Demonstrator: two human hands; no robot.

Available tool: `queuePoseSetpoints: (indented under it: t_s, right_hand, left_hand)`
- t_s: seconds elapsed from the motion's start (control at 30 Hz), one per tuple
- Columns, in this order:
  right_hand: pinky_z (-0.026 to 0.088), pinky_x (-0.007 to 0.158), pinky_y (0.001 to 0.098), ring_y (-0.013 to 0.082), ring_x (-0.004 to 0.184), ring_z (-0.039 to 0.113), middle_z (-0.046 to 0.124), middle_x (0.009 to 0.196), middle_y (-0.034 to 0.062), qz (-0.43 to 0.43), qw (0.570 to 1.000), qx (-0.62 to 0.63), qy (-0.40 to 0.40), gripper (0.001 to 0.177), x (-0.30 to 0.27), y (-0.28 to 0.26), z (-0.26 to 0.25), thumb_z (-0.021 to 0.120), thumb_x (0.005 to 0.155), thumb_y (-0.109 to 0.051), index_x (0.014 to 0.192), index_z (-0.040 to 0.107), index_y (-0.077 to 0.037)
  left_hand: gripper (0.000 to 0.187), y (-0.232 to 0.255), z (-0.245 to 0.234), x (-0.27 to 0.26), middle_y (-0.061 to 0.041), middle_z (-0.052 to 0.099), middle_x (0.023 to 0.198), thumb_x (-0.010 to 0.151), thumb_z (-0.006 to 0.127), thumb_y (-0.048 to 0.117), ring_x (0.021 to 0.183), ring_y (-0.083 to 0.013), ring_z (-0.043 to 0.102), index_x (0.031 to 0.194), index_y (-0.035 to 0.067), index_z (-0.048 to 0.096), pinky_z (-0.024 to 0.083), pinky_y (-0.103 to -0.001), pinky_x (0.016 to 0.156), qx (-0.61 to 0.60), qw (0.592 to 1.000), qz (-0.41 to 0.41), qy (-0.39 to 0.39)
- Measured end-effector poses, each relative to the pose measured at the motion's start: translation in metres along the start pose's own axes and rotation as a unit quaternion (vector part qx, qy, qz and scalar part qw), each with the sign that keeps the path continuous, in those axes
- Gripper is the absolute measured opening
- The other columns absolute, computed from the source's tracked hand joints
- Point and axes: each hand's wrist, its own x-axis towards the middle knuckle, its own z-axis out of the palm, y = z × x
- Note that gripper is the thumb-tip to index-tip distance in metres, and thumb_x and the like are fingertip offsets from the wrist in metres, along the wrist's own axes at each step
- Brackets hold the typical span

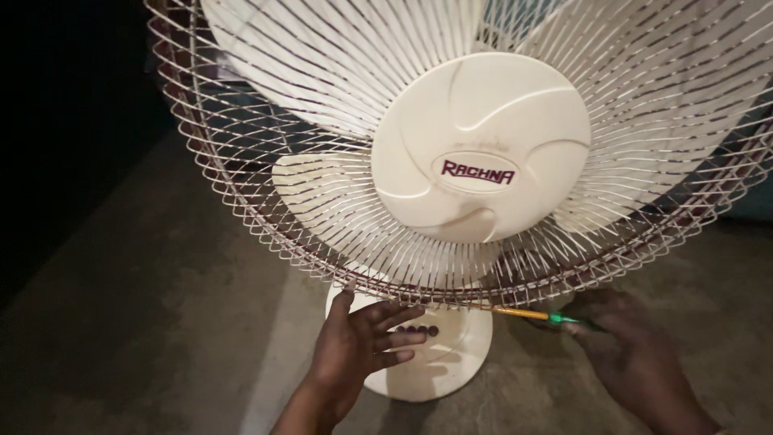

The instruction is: The person reassembles a white table fan by attaching the front grille and securing it with a screwdriver. They then handle the power cord and plug, preparing the fan for use.

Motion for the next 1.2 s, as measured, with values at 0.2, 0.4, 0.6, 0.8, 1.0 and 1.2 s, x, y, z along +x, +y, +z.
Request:
queuePoseSetpoints:
  t_s: [0.2,0.4,0.6,0.8,1.0,1.2]
  right_hand:
    - [0.056,0.082,0.0360,0.0259,0.093,0.069,0.071,0.104,0.0084,0.181,0.981,0.051,-0.055,0.034,-0.004,-0.005,0.006,0.077,0.087,-0.019,0.118,0.068,-0.008]
    - [0.055,0.082,0.0361,0.0280,0.094,0.068,0.072,0.102,0.0116,0.086,0.996,-0.001,-0.014,0.023,0.002,-0.005,-0.001,0.077,0.083,-0.019,0.101,0.074,-0.005]
    - [0.055,0.081,0.0352,0.0248,0.091,0.071,0.074,0.099,0.0102,0.059,0.998,0.036,-0.002,0.019,0.005,-0.018,0.000,0.072,0.085,-0.015,0.100,0.075,-0.004]
    - [0.057,0.079,0.0365,0.0250,0.085,0.069,0.075,0.092,0.0110,0.245,0.961,0.010,-0.126,0.027,0.004,-0.017,-0.005,0.082,0.087,-0.026,0.105,0.075,-0.008]
    - [0.057,0.074,0.0369,0.0248,0.083,0.070,0.076,0.092,0.0116,0.121,0.990,0.033,-0.064,0.031,0.012,0.006,-0.003,0.081,0.080,-0.023,0.106,0.073,-0.008]
    - [0.057,0.078,0.0379,0.0275,0.088,0.073,0.076,0.098,0.0121,-0.020,0.999,-0.012,-0.026,0.022,0.027,0.014,-0.001,0.077,0.083,-0.021,0.102,0.076,-0.009]
  left_hand:
    - [0.093,0.001,0.002,-0.003,-0.014,0.071,0.136,0.094,0.006,0.065,0.106,-0.0272,0.071,0.139,0.000,0.054,0.052,-0.042,0.095,-0.010,1.000,-0.013,0.010]
    - [0.093,0.002,0.004,-0.002,-0.014,0.072,0.135,0.094,0.006,0.067,0.106,-0.0262,0.072,0.139,0.001,0.054,0.052,-0.041,0.095,-0.003,1.000,-0.004,0.006]
    - [0.091,0.004,0.005,0.002,-0.014,0.073,0.134,0.094,0.007,0.065,0.106,-0.0263,0.073,0.138,0.003,0.057,0.053,-0.042,0.094,-0.007,0.999,-0.019,0.025]
    - [0.089,-0.003,0.003,0.006,-0.015,0.073,0.133,0.096,0.008,0.064,0.107,-0.0268,0.072,0.132,0.002,0.060,0.051,-0.042,0.093,-0.013,0.999,0.002,0.033]
    - [0.043,-0.027,0.013,0.014,-0.010,0.076,0.123,0.099,0.041,0.033,0.103,-0.0277,0.076,0.120,0.003,0.065,0.055,-0.039,0.090,-0.022,0.995,0.082,0.055]
    - [0.017,-0.047,0.020,0.035,-0.015,0.076,0.106,0.094,0.060,0.009,0.086,-0.0273,0.077,0.107,0.000,0.067,0.058,-0.035,0.079,-0.045,0.985,0.108,0.125]
